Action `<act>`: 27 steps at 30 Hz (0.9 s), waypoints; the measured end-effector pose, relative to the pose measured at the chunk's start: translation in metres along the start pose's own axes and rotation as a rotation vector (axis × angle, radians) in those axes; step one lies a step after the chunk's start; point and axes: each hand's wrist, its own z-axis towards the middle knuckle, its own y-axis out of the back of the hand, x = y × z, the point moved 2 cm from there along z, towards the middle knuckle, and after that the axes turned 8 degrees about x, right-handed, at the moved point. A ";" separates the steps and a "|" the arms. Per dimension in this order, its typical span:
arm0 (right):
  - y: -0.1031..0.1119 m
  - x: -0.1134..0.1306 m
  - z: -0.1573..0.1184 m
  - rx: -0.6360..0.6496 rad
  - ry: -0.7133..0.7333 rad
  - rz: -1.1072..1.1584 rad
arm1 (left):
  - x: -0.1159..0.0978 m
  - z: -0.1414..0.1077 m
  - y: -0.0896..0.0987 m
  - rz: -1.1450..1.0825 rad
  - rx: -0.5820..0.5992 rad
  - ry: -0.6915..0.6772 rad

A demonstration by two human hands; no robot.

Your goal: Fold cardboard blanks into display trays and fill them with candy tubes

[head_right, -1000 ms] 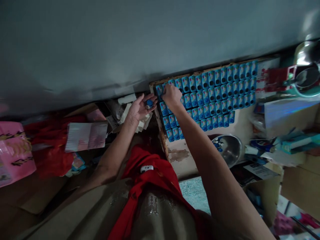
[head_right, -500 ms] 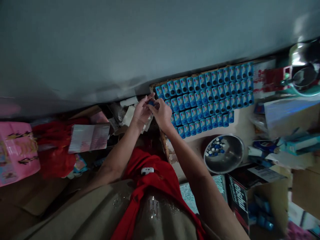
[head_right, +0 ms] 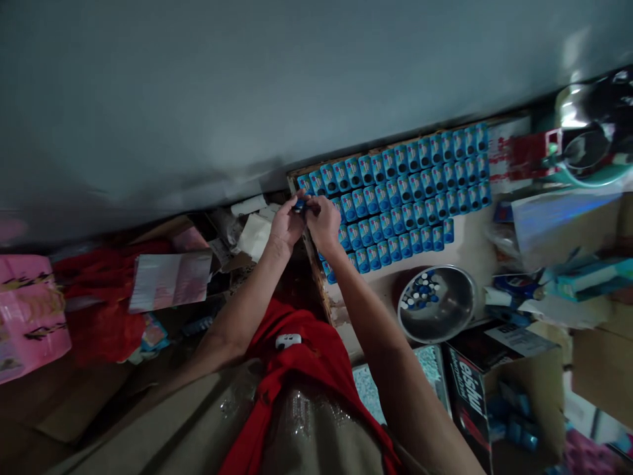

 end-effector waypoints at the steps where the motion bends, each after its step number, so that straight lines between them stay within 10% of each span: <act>1: 0.005 -0.002 0.007 -0.011 -0.002 -0.018 | -0.003 0.002 0.001 -0.008 -0.013 -0.005; 14: 0.036 -0.015 0.103 0.123 -0.220 -0.477 | -0.035 0.006 0.005 0.100 0.100 0.044; 27: 0.018 -0.003 -0.002 0.104 0.241 -0.112 | -0.014 0.006 0.016 0.277 0.061 0.132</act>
